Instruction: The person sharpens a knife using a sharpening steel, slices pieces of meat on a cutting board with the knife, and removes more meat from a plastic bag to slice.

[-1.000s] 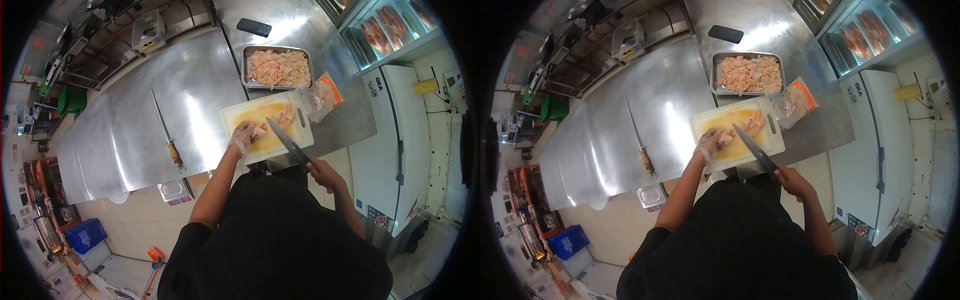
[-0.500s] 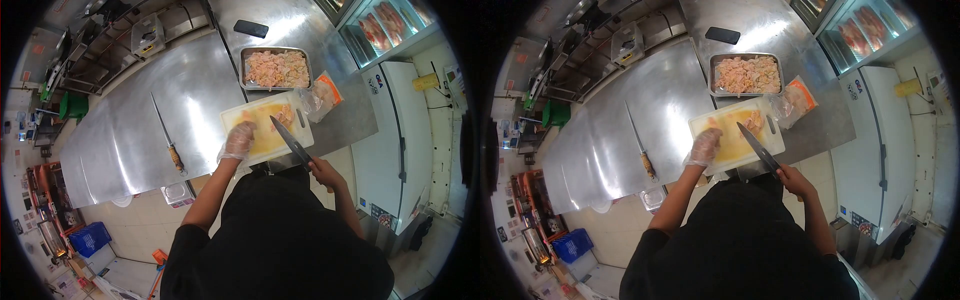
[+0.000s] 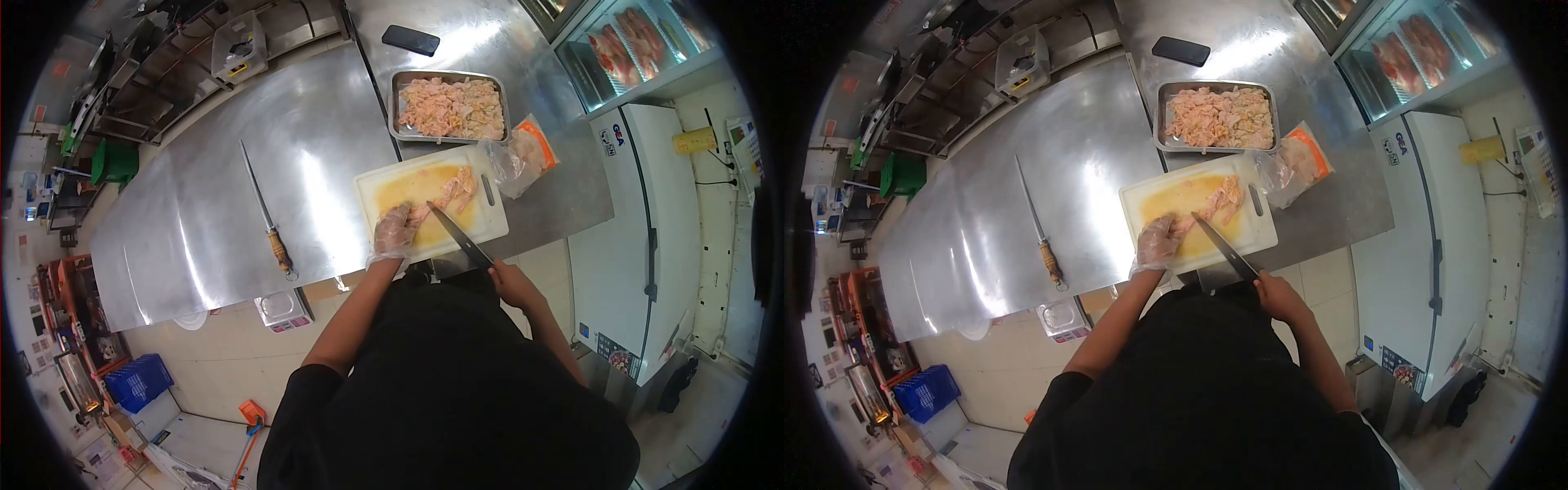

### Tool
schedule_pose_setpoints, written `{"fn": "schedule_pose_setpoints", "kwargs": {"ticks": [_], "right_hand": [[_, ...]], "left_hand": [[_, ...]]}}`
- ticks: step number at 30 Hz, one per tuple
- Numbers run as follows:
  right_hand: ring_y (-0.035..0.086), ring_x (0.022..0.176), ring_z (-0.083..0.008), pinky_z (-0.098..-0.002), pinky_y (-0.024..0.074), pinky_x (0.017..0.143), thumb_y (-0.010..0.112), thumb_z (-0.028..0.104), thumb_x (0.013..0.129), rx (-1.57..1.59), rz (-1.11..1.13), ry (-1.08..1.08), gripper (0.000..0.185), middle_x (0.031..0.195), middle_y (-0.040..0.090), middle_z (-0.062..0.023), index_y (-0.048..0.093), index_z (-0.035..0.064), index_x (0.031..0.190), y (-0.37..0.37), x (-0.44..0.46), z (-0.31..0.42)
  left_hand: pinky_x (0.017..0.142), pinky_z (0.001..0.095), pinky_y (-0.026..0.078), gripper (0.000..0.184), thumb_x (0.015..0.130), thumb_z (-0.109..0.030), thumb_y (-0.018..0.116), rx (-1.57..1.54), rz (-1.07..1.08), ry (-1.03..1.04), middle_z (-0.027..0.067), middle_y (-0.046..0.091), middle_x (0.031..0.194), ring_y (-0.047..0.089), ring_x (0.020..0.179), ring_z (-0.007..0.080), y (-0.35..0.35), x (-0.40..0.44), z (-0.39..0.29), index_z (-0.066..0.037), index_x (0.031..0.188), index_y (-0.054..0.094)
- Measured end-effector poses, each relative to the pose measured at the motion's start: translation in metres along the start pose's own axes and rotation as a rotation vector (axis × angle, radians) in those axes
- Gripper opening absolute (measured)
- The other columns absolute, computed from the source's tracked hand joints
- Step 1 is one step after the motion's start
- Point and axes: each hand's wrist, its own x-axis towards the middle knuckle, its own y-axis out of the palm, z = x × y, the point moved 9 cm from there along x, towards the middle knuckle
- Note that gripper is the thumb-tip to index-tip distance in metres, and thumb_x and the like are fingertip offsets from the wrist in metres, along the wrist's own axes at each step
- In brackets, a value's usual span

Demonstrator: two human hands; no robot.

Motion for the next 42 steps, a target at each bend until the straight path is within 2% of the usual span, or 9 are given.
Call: {"fn": "schedule_pose_setpoints", "kwargs": {"ticks": [7, 10, 12, 15, 21, 25, 27, 30, 42], "right_hand": [[0.056, 0.083, -0.0485, -0.0527, 0.0431, 0.071, 0.045, 0.021, 0.098, 0.065, 0.092, 0.018, 0.023, 0.082, 0.061, -0.0277, 0.048, -0.0005, 0.092, -0.015, -0.015, 0.021], [0.06, 0.075, -0.041, -0.0483, 0.0455, 0.066, 0.043, 0.023, 0.099, -0.02, 0.106, 0.044, 0.026, 0.08, 0.062, -0.0234, 0.05, -0.0005, 0.093, -0.012, -0.016, 0.022], [0.056, 0.056, -0.0229, -0.0366, 0.0489, 0.053, 0.039, 0.029, 0.101, 0.245, 0.274, 0.252, 0.03, 0.073, 0.056, -0.0111, 0.048, 0.0017, 0.092, -0.003, -0.02, 0.017], [0.051, 0.052, -0.0135, -0.0319, 0.0464, 0.045, 0.038, 0.031, 0.102, 0.27, 0.287, 0.249, 0.032, 0.07, 0.051, -0.0053, 0.048, 0.0024, 0.09, 0.001, -0.018, 0.009], [0.052, 0.049, -0.0165, -0.033, 0.0467, 0.046, 0.039, 0.032, 0.102, 0.24, 0.297, 0.249, 0.034, 0.071, 0.052, -0.0075, 0.048, 0.0018, 0.09, -0.002, -0.015, 0.006], [0.052, 0.049, -0.0171, -0.0333, 0.0461, 0.046, 0.039, 0.033, 0.102, 0.265, 0.307, 0.258, 0.035, 0.07, 0.052, -0.0076, 0.048, 0.0015, 0.09, -0.001, -0.016, 0.007], [0.058, 0.058, -0.022, -0.037, 0.0471, 0.051, 0.04, 0.029, 0.101, 0.293, 0.301, 0.287, 0.033, 0.075, 0.058, -0.0135, 0.051, -0.0015, 0.094, -0.001, -0.018, 0.006], [0.059, 0.058, -0.0219, -0.037, 0.0478, 0.05, 0.039, 0.029, 0.101, 0.243, 0.266, 0.211, 0.034, 0.074, 0.057, -0.013, 0.051, -0.0013, 0.094, 0.004, -0.013, 0.0], [0.053, 0.052, -0.0159, -0.0329, 0.0471, 0.047, 0.04, 0.033, 0.102, 0.283, 0.308, 0.258, 0.035, 0.072, 0.052, -0.0063, 0.048, 0.0021, 0.09, 0.005, -0.022, -0.006]], "left_hand": [[0.074, 0.0423, 0.05, 0.043, 0.08, -0.048, 0.068, 0.061, 0.071, -0.078, 0.0188, 0.066, 0.085, 0.063, 0.081, 0.0344, -0.004, 0.017, -0.001, -0.005, 0.089, 0.069], [0.072, 0.0418, 0.05, 0.041, 0.077, -0.041, 0.072, 0.06, 0.199, -0.159, 0.0192, 0.065, 0.086, 0.063, 0.081, 0.0341, -0.005, 0.02, 0.001, -0.001, 0.084, 0.067], [0.07, 0.0412, 0.049, 0.039, 0.077, -0.038, 0.071, -0.037, 0.28, -0.189, 0.019, 0.064, 0.082, 0.062, 0.076, 0.0325, -0.003, 0.018, 0.007, 0.0, 0.087, 0.066], [0.069, 0.0412, 0.049, 0.032, 0.076, -0.028, 0.07, -0.14, 0.358, -0.234, 0.0183, 0.065, 0.085, 0.063, 0.078, 0.0319, -0.003, 0.022, 0.017, 0.0, 0.091, 0.067], [0.075, 0.0417, 0.049, 0.026, 0.077, -0.023, 0.069, -0.061, 0.08, -0.021, 0.0171, 0.064, 0.09, 0.062, 0.082, 0.0316, -0.015, 0.029, 0.028, -0.001, 0.091, 0.066], [0.079, 0.0427, 0.049, 0.022, 0.079, -0.021, 0.067, 0.221, 0.039, -0.138, 0.0163, 0.063, 0.092, 0.061, 0.088, 0.0325, -0.03, 0.027, 0.02, -0.003, 0.09, 0.067], [0.081, 0.0432, 0.049, 0.018, 0.08, -0.021, 0.065, 0.323, -0.261, 0.128, 0.0158, 0.062, 0.093, 0.06, 0.092, 0.0339, -0.051, 0.022, -0.012, -0.006, 0.09, 0.067], [0.08, 0.0433, 0.05, 0.017, 0.079, -0.017, 0.062, 0.172, 0.097, 0.332, 0.0123, 0.062, 0.096, 0.06, 0.093, 0.0317, -0.011, 0.02, -0.027, -0.008, 0.094, 0.065], [0.073, 0.0428, 0.053, 0.022, 0.078, -0.026, 0.064, 0.378, 0.229, 0.124, 0.0164, 0.067, 0.088, 0.066, 0.083, 0.0342, 0.034, 0.065, 0.012, -0.006, 0.087, 0.067]]}}
